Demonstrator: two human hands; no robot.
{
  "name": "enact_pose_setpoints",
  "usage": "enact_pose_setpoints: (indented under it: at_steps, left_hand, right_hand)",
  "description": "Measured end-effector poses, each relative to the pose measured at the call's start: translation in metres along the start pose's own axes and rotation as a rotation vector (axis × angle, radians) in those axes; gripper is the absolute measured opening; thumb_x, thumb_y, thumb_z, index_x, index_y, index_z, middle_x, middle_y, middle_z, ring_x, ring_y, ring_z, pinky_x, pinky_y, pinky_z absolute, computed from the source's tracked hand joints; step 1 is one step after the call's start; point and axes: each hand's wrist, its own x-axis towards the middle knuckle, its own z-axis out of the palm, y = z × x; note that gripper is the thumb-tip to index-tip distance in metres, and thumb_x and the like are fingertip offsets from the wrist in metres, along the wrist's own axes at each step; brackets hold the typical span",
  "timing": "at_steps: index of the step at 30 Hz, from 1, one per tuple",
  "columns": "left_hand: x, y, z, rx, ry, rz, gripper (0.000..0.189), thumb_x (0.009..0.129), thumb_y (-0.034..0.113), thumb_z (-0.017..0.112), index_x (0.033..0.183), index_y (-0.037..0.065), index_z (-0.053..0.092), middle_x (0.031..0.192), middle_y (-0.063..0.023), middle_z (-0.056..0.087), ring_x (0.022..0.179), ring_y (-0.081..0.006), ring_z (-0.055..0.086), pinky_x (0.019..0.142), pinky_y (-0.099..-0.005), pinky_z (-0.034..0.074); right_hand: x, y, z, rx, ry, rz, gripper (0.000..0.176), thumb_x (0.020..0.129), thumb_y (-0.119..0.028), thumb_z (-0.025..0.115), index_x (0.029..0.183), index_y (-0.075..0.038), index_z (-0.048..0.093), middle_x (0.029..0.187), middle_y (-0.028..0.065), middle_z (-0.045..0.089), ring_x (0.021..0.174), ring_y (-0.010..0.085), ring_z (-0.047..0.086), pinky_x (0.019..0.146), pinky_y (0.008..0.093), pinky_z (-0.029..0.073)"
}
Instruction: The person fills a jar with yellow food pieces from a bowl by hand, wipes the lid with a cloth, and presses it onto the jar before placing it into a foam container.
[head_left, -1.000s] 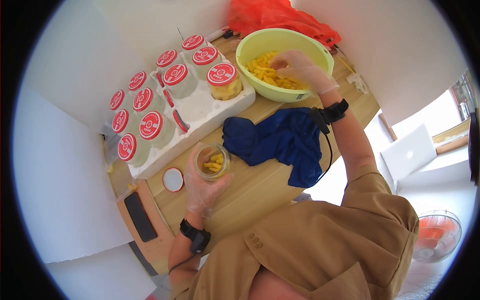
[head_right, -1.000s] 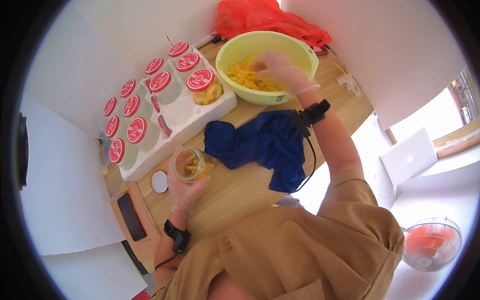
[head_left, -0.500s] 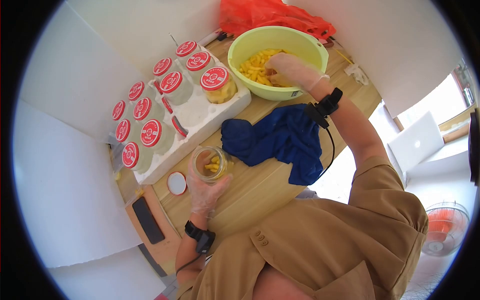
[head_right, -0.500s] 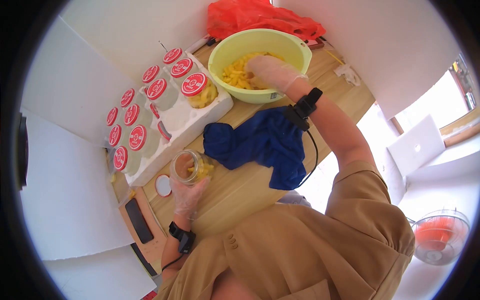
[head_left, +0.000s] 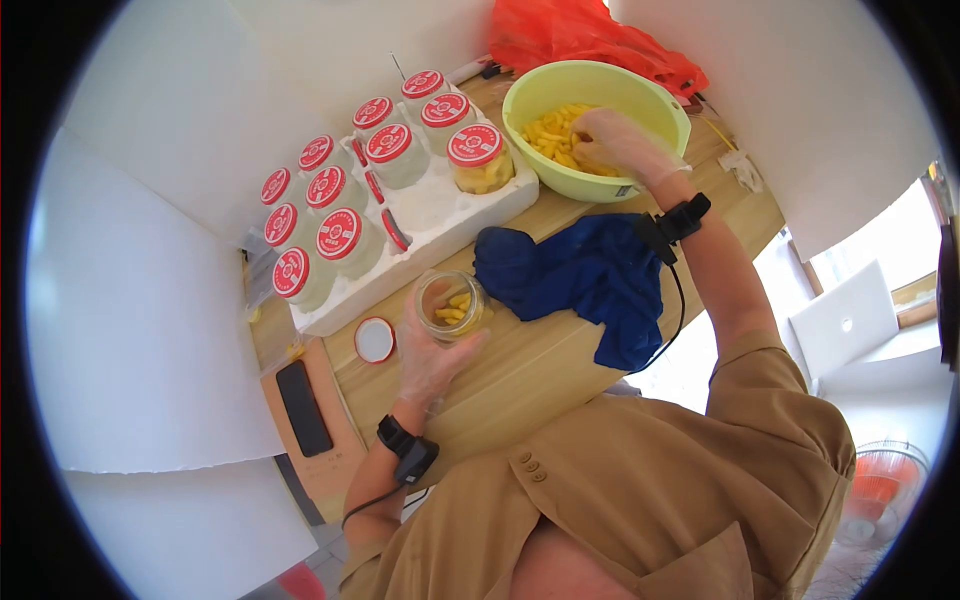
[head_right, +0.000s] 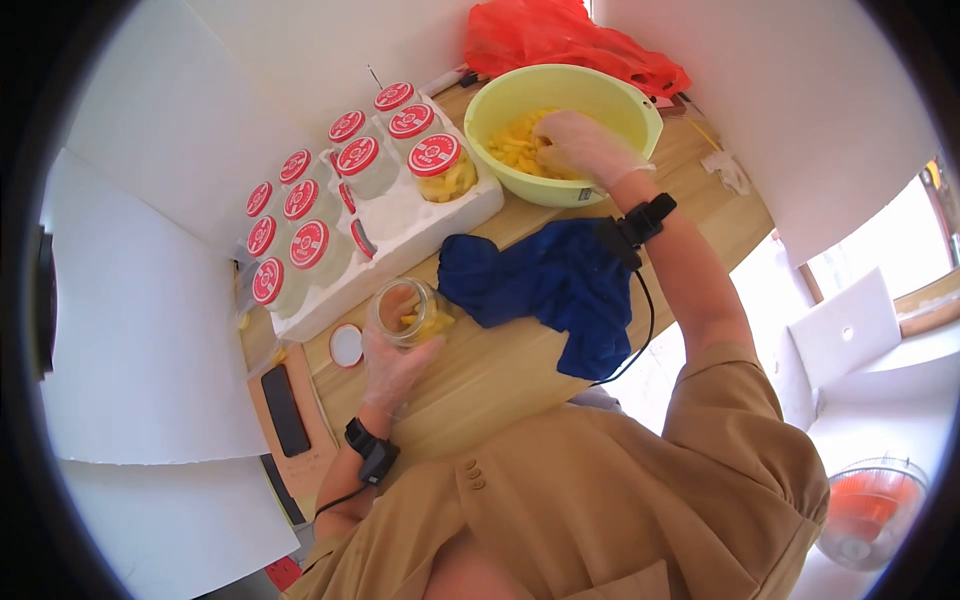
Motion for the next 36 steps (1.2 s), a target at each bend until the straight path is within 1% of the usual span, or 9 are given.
enact_pose_setpoints:
  at_steps: [5,8,11,14,17,23,27,32,36]
  left_hand:
    - [0.006,-0.004,-0.001,0.128,0.013,0.014,0.081,0.075,0.012,0.092,0.145,-0.001,0.053,0.135,-0.0125,0.068,0.123,-0.0222,0.068,0.106,-0.0366,0.055]
    - [0.015,0.008,0.000,0.085,0.014,-0.059,0.086,0.076,0.020,0.094,0.147,-0.001,0.051,0.138,-0.0147,0.067,0.125,-0.0242,0.067,0.108,-0.0383,0.053]
    - [0.025,0.012,0.007,0.015,0.055,-0.054,0.084,0.076,0.020,0.094,0.146,0.000,0.052,0.135,-0.0134,0.068,0.123,-0.0232,0.067,0.108,-0.0376,0.052]
    - [0.032,0.011,0.019,0.033,0.101,-0.009,0.084,0.076,0.018,0.094,0.146,0.000,0.051,0.133,-0.0125,0.068,0.122,-0.0228,0.067,0.108,-0.0377,0.052]
    - [0.039,0.014,0.026,0.063,0.117,-0.011,0.086,0.076,0.017,0.093,0.147,0.000,0.049,0.134,-0.0124,0.067,0.123,-0.0231,0.066,0.109,-0.0382,0.052]
    - [0.041,-0.016,0.033,-0.035,0.096,0.010,0.095,0.073,0.019,0.095,0.151,-0.001,0.044,0.140,-0.0158,0.064,0.127,-0.0271,0.065,0.112,-0.0395,0.051]
    - [0.038,-0.028,0.032,-0.044,0.103,0.026,0.099,0.072,0.021,0.096,0.152,-0.002,0.043,0.141,-0.0172,0.063,0.130,-0.0287,0.064,0.113,-0.0403,0.051]
    - [0.038,-0.022,0.031,-0.074,0.104,0.045,0.098,0.072,0.021,0.095,0.152,-0.002,0.043,0.140,-0.0174,0.063,0.131,-0.0290,0.063,0.114,-0.0403,0.050]
    - [0.040,-0.021,0.030,-0.049,0.097,0.085,0.096,0.072,0.020,0.094,0.151,-0.002,0.044,0.140,-0.0169,0.062,0.130,-0.0281,0.063,0.113,-0.0399,0.050]
  right_hand:
    - [0.000,0.010,0.012,0.072,0.214,-0.142,0.026,0.092,-0.024,0.067,0.096,0.002,0.072,0.089,0.0188,0.069,0.087,0.0350,0.066,0.080,0.0453,0.051]
    - [0.007,0.019,0.016,0.108,0.172,-0.136,0.027,0.095,-0.025,0.067,0.097,0.002,0.073,0.085,0.0184,0.069,0.081,0.0343,0.065,0.078,0.0429,0.052]
    - [0.013,0.001,-0.003,0.104,-0.045,0.027,0.029,0.095,-0.026,0.068,0.098,0.002,0.072,0.091,0.0201,0.069,0.088,0.0341,0.065,0.082,0.0431,0.052]
    - [0.012,0.001,0.000,0.198,-0.010,0.014,0.030,0.095,-0.025,0.069,0.098,0.005,0.073,0.085,0.0222,0.068,0.077,0.0330,0.064,0.075,0.0416,0.051]
    - [0.012,0.003,0.002,0.219,0.021,-0.016,0.029,0.096,-0.024,0.069,0.102,0.003,0.075,0.086,0.0188,0.071,0.076,0.0275,0.064,0.073,0.0389,0.051]
    - [0.007,-0.010,-0.010,0.336,-0.004,0.104,0.028,0.099,-0.024,0.070,0.109,0.001,0.078,0.084,0.0034,0.070,0.080,0.0116,0.062,0.074,0.0325,0.051]
    - [0.006,-0.013,-0.012,0.544,0.041,0.181,0.027,0.101,-0.023,0.070,0.111,0.000,0.079,0.089,-0.0014,0.071,0.082,0.0076,0.061,0.075,0.0277,0.051]
    - [-0.012,-0.077,-0.040,0.756,-0.091,0.094,0.019,0.101,-0.014,0.071,0.112,-0.001,0.079,0.091,-0.0043,0.070,0.083,0.0045,0.061,0.074,0.0243,0.051]
    - [-0.024,-0.145,-0.032,0.720,-0.198,-0.127,0.017,0.097,-0.011,0.075,0.110,-0.002,0.079,0.088,0.0019,0.072,0.079,0.0116,0.065,0.073,0.0285,0.053]
